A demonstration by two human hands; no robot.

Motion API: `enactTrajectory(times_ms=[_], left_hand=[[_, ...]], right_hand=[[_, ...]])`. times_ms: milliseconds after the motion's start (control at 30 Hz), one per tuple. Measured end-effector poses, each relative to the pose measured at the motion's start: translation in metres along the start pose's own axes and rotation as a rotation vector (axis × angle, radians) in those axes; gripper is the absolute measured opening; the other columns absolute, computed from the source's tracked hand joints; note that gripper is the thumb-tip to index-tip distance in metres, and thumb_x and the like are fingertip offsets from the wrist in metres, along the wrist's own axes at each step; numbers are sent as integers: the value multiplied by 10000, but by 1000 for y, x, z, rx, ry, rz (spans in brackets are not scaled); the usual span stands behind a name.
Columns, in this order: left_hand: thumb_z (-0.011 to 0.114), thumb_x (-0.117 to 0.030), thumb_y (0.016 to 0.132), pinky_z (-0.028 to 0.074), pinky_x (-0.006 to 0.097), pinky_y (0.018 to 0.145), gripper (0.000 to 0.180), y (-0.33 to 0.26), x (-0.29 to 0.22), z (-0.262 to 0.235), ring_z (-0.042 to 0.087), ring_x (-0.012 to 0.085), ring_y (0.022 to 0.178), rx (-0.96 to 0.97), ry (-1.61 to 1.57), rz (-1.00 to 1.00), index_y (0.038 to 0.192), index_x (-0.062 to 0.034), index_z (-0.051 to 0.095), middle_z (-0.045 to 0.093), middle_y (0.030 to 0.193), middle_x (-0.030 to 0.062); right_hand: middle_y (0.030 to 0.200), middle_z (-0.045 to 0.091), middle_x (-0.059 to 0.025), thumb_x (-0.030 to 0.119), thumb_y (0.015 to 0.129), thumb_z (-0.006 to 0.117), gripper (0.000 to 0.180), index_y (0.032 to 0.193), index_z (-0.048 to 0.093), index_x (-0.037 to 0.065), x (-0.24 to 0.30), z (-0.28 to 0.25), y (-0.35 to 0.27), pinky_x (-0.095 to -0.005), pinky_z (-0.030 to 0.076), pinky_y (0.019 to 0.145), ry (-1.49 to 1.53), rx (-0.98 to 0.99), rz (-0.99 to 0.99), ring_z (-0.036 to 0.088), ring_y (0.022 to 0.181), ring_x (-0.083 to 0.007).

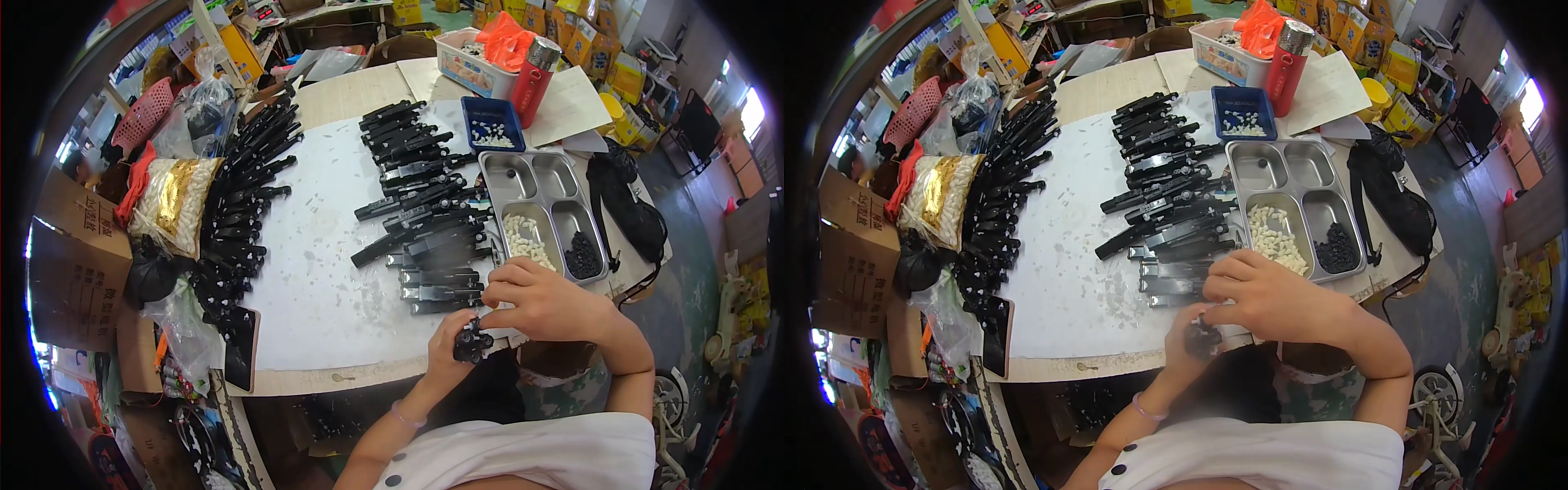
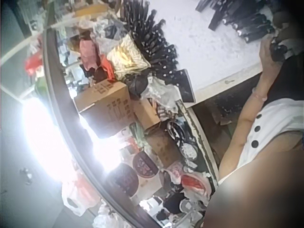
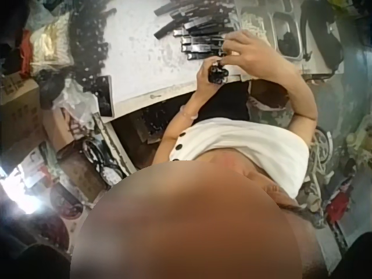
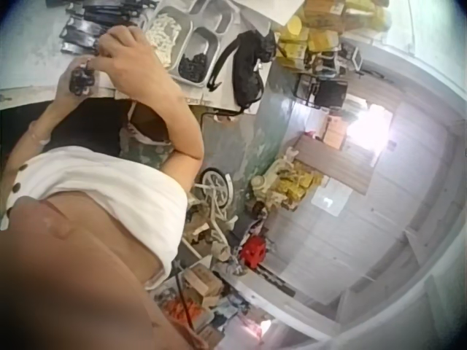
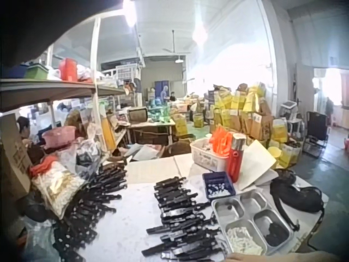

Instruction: Assembling flashlight components at a workbench.

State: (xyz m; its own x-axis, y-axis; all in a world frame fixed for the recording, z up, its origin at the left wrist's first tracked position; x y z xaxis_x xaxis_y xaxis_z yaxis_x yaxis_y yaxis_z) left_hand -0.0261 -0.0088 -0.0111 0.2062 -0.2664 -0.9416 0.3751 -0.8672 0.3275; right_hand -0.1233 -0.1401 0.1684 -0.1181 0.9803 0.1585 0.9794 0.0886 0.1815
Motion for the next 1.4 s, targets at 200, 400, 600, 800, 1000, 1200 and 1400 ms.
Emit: enactTrajectory(times_ms=[200,400,600,800,1000,1200,1400], left_hand=[[744,29,613,491,370,820,612,4,-5,-1,595,334,964,-26,-14,65,1163,-43,486,586,1081,170],[759,-63,644,490,375,840,573,4,-9,-8,600,334,971,-35,98,104,1148,-41,489,594,1086,164],[748,-24,636,502,352,797,569,7,-9,-1,613,297,914,-80,94,166,1143,-58,493,599,1057,168],[755,-4,630,506,332,755,582,7,-8,-1,611,274,882,-77,98,170,1142,-68,487,591,1056,170],[715,21,671,464,331,831,568,7,-12,-2,585,247,936,-22,150,139,1147,-65,417,579,1052,157],[753,15,620,504,325,765,612,7,-8,-2,609,267,884,-72,105,174,1155,-77,472,587,1065,157],[754,12,621,501,332,781,615,7,-7,0,608,270,896,-65,97,180,1160,-76,471,584,1069,163]], right_hand=[[920,533,-20,98,655,672,239,889,649,139,-8,-11,-13,-353,414,866,12,-130,54,502,976,-226],[877,545,-65,74,697,685,135,824,642,62,-65,-13,-77,-360,414,838,-281,-450,655,498,954,-251],[856,543,-45,122,688,697,88,740,650,70,-108,40,-138,-361,375,882,-312,-135,751,494,967,-233],[862,552,-31,161,689,699,98,722,651,82,-116,54,-145,-350,352,911,-345,27,763,483,994,-217],[866,546,-36,147,686,701,92,723,640,91,-124,57,-148,-356,348,914,-326,-49,743,479,1002,-222],[863,541,-40,136,687,700,98,751,643,87,-119,54,-144,-365,348,912,-269,-7,744,483,983,-224],[851,545,-38,138,712,696,91,774,654,87,-119,51,-150,-355,359,896,-331,-136,822,487,970,-213]])
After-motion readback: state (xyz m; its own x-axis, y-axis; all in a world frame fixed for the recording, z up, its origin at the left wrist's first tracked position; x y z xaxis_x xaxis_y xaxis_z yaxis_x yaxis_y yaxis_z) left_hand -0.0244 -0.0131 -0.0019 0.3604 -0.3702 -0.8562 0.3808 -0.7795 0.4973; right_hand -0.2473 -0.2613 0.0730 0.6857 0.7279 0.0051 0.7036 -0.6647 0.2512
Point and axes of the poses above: each hand's wrist, its own y-axis towards the middle knuckle, its own z-axis out of the palm, x = y × z, the point moved 1 cm from there along y, towards the middle knuckle
